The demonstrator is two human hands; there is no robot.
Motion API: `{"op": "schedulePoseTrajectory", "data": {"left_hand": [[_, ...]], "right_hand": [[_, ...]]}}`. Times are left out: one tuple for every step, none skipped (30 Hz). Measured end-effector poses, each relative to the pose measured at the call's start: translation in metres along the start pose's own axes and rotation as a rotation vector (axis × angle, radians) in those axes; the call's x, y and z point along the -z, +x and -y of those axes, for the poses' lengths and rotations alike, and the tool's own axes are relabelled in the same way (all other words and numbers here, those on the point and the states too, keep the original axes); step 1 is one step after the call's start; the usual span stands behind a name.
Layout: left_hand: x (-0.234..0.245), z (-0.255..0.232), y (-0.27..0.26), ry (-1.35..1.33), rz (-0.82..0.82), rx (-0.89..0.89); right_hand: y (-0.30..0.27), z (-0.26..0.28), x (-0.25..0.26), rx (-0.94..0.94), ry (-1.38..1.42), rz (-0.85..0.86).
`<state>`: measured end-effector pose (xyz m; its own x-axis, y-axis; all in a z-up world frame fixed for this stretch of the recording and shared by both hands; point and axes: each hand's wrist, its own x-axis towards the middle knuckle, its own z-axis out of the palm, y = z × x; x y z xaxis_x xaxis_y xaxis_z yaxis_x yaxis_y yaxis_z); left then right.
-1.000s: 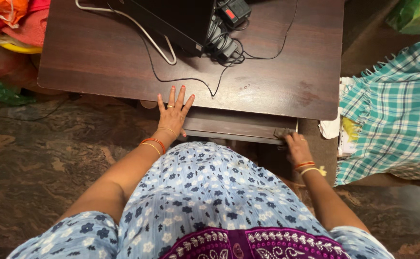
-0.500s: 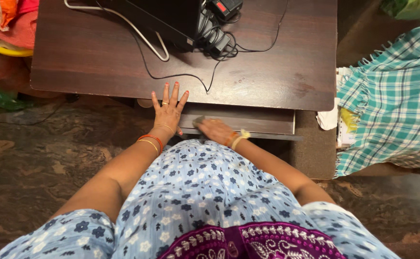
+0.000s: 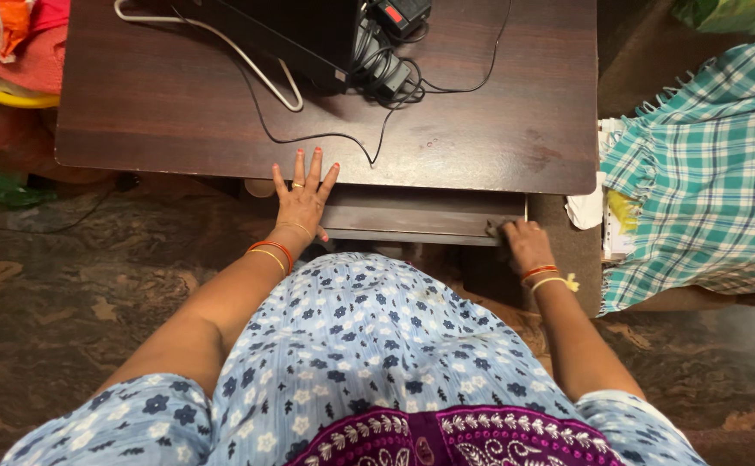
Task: The person wipes the surface of a wooden desk with a cloth, then opens a drawer and wipes its interior. They place a keyboard into the drawer and continue wiping the desk surface around a monitor and power strip.
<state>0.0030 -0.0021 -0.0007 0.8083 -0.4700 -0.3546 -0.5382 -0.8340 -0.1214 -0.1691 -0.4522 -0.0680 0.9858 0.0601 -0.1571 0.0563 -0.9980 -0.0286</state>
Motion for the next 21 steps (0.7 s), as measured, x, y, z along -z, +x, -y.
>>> {"op": "schedulePoseTrajectory", "data": {"left_hand": [[0.002, 0.002, 0.0, 0.014, -0.008, -0.012], [0.005, 0.005, 0.0, 0.021, -0.005, -0.028], [0.007, 0.007, -0.001, 0.027, 0.0, -0.045], [0.01, 0.009, -0.002, 0.034, 0.006, -0.063], [0.012, 0.01, -0.005, 0.018, -0.011, -0.078], [0.015, 0.011, -0.008, 0.002, -0.027, -0.092], [0.018, 0.014, -0.008, -0.012, -0.048, -0.103], [0.019, 0.018, -0.007, -0.026, -0.02, -0.108], [0.016, 0.019, -0.009, -0.043, 0.015, -0.116], [0.01, 0.021, -0.01, -0.06, 0.05, -0.123], [0.003, 0.026, -0.009, 0.068, -0.105, -0.132], [-0.005, 0.03, -0.007, 0.196, -0.26, -0.137], [-0.013, 0.037, -0.007, 0.327, -0.416, -0.138], [-0.019, 0.044, -0.008, 0.19, -0.365, -0.12], [-0.022, 0.049, -0.009, 0.053, -0.318, -0.103], [-0.023, 0.055, -0.01, -0.085, -0.271, -0.083], [-0.022, 0.06, -0.011, -0.071, -0.172, -0.062], [-0.02, 0.068, -0.012, -0.057, -0.073, -0.04], [-0.019, 0.074, -0.013, -0.045, 0.026, -0.015], [-0.018, 0.076, -0.012, 0.016, -0.05, -0.039], [-0.017, 0.077, -0.011, 0.075, -0.126, -0.056]], "right_hand": [[0.005, 0.01, -0.001, 0.027, 0.017, -0.004], [0.012, 0.027, -0.002, 0.054, 0.034, -0.008], [0.017, 0.048, -0.001, 0.081, 0.053, -0.009], [0.027, 0.07, 0.001, 0.121, 0.102, -0.029], [0.038, 0.095, 0.004, 0.161, 0.151, -0.048], [0.046, 0.123, 0.008, 0.2, 0.203, -0.049], [0.058, 0.15, 0.012, 0.242, 0.254, -0.054], [0.068, 0.176, 0.016, 0.311, 0.277, -0.077], [0.075, 0.202, 0.016, 0.378, 0.304, -0.092], [0.091, 0.231, 0.013, 0.435, 0.316, -0.04], [0.108, 0.256, 0.009, 0.493, 0.327, 0.011], [0.119, 0.279, 0.005, 0.551, 0.354, -0.011], [0.129, 0.303, 0.001, 0.608, 0.384, -0.036], [0.139, 0.327, -0.003, 0.695, 0.376, 0.001], [0.146, 0.343, -0.004, 0.779, 0.365, 0.037], [0.149, 0.354, -0.005, 0.821, 0.341, -0.02], [0.151, 0.359, -0.004, 0.858, 0.314, -0.077], [0.152, 0.362, -0.003, 0.895, 0.286, -0.133], [0.151, 0.359, 0.0, 0.882, 0.27, -0.091], [0.148, 0.351, 0.003, 0.869, 0.254, -0.049], [0.145, 0.343, 0.006, 0.862, 0.238, -0.005]]}}
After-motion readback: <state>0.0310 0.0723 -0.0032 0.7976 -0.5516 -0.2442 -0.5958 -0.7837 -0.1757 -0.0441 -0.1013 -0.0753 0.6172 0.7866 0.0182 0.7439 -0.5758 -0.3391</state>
